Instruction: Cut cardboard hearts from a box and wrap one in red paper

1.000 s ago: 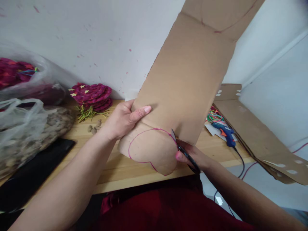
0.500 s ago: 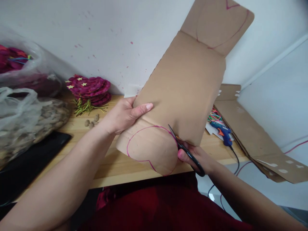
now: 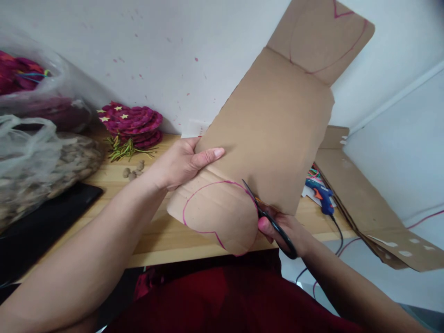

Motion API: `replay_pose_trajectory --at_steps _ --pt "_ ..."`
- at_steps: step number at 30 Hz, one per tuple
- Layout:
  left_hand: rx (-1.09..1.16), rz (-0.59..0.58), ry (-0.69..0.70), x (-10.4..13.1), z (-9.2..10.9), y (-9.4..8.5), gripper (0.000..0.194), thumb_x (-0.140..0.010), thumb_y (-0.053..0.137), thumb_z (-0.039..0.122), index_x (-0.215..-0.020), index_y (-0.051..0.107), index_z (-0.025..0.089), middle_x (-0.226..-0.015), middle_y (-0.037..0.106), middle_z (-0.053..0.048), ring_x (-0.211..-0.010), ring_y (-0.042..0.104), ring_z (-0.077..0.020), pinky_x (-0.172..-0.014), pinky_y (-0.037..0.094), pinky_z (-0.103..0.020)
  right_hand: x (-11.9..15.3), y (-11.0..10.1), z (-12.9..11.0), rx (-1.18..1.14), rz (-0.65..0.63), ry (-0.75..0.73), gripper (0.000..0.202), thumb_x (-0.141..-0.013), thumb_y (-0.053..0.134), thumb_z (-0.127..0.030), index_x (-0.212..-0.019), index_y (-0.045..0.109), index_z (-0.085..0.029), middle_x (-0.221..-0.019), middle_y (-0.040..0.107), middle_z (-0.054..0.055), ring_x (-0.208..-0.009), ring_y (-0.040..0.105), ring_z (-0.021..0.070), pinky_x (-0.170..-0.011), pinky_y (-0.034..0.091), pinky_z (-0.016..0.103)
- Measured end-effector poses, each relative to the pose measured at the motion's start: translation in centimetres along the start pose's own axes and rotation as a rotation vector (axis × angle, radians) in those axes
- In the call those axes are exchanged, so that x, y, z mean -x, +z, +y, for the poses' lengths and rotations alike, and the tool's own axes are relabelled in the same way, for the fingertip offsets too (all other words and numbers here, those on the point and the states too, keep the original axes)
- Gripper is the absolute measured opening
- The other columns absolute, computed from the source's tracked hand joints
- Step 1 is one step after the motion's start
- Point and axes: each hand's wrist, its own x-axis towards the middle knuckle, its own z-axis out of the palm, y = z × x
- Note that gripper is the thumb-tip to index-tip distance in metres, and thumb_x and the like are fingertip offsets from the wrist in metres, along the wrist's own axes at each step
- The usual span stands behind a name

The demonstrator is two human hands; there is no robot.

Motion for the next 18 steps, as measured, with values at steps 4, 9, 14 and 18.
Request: replay_pose_trajectory --at_steps 4,9,14,18 --pt "0.002 -0.005 -0.002 0.1 0.2 -0.1 0.058 -0.080 0.077 0.061 -0.122 0.074 0.020 -0.110 0.080 -0.010 -0.100 0.075 -0.0288 -0.085 0.063 -0.036 0.5 0.0 0.5 0.045 -0.024 0.050 0.070 -0.095 0.030 -0.082 -0.082 0.074 -0.029 -0.066 0.066 0.005 -0.079 0.070 0.0263 -0.074 0.059 0.037" --pt "0.035 -0.040 -0.007 0.3 0.5 -0.2 0.053 -0.081 0.078 0.058 -0.119 0.075 0.022 -0.111 0.080 -0.008 -0.099 0.076 -0.0275 -0.086 0.063 -0.036 0.8 -0.3 0.8 0.113 -0.066 0.097 0.072 -0.094 0.031 -0.082 -0.108 0.077 -0.029 -0.083 0.076 0.007 -0.095 0.074 0.0323 -0.091 0.060 0.047" --pt "0.079 -0.086 0.002 0.5 0.9 -0.3 0.048 -0.085 0.077 0.052 -0.119 0.074 0.018 -0.114 0.079 -0.009 -0.101 0.075 -0.0251 -0.093 0.060 -0.037 0.7 -0.6 0.7 0.141 -0.097 0.083 0.067 -0.096 0.040 -0.077 -0.138 0.066 -0.031 -0.125 0.075 0.007 -0.132 0.061 0.0347 -0.115 0.047 0.052" --pt "0.091 -0.097 0.023 0.7 1.0 -0.2 0.037 -0.088 0.076 0.048 -0.111 0.075 0.018 -0.116 0.079 -0.006 -0.104 0.073 -0.0228 -0.096 0.057 -0.033 1.0 -0.6 1.2 0.102 -0.091 0.029 0.062 -0.098 0.044 -0.072 -0.145 0.061 -0.035 -0.142 0.066 0.004 -0.144 0.050 0.0313 -0.123 0.039 0.051"
